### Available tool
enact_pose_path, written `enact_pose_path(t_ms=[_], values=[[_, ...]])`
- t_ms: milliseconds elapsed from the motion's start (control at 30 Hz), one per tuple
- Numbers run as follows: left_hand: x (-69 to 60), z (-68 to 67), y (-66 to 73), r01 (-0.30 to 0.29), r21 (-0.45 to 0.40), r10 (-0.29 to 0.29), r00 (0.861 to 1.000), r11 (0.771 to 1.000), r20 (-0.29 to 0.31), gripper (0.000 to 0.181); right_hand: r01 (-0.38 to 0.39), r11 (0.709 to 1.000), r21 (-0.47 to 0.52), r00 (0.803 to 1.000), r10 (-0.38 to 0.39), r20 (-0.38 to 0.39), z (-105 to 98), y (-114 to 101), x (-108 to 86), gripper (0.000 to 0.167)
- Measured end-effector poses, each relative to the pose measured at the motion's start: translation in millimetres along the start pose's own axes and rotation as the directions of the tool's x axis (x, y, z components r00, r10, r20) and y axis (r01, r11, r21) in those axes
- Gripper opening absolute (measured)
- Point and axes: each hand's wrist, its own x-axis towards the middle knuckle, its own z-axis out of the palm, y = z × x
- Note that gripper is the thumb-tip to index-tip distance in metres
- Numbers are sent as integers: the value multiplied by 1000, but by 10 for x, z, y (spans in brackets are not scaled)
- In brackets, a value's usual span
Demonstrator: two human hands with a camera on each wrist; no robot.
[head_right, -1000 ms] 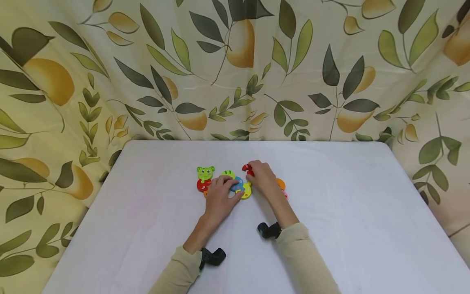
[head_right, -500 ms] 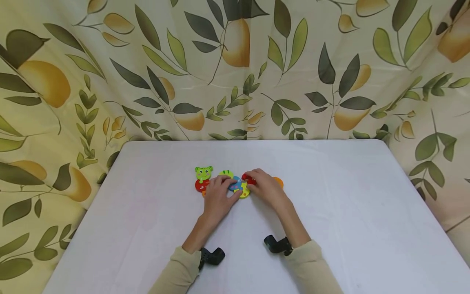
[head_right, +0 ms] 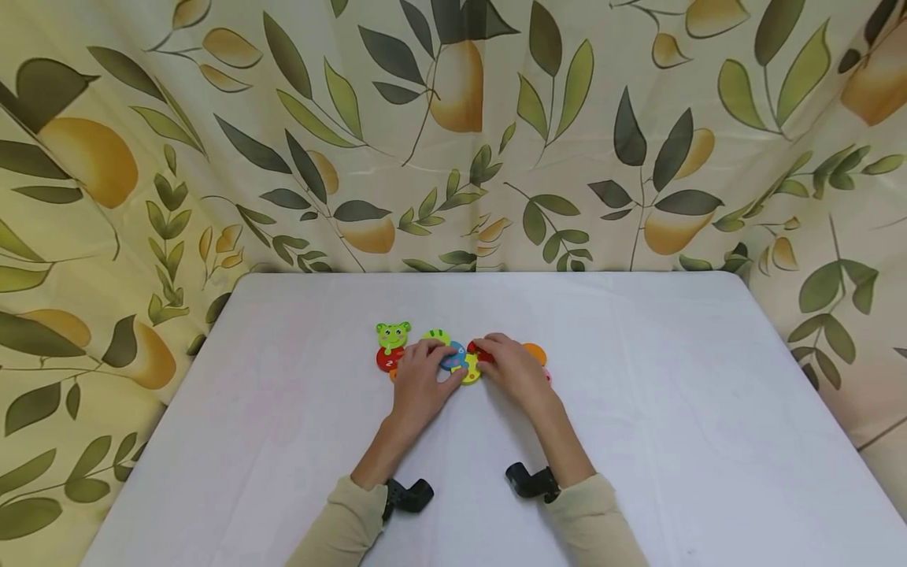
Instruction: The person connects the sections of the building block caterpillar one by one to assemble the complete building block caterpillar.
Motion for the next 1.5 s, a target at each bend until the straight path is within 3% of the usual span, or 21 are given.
enact_pose_path(t_ms=[300,667,1033,1267,1500], values=[[2,-10,4,14,-2,-14,1000,1000,15,44,34,999,-9,999,-34,-19,34,19,-5,44],[12,28,-10,21,-2,-21,1000,1000,21,45,132,989,-61,991,-133,-16,59,87,-16,38],[12,18,-8,6,19,-7,1000,1000,23,45,109,994,-11,993,-108,57,29,154,-15,42],[8,6,8,10,23,-11,1000,1000,26,45,10,997,76,995,-17,96,26,251,-7,66],[0,-7,18,27,14,-28,998,1000,48,47,-32,992,124,991,16,131,11,308,-18,73]])
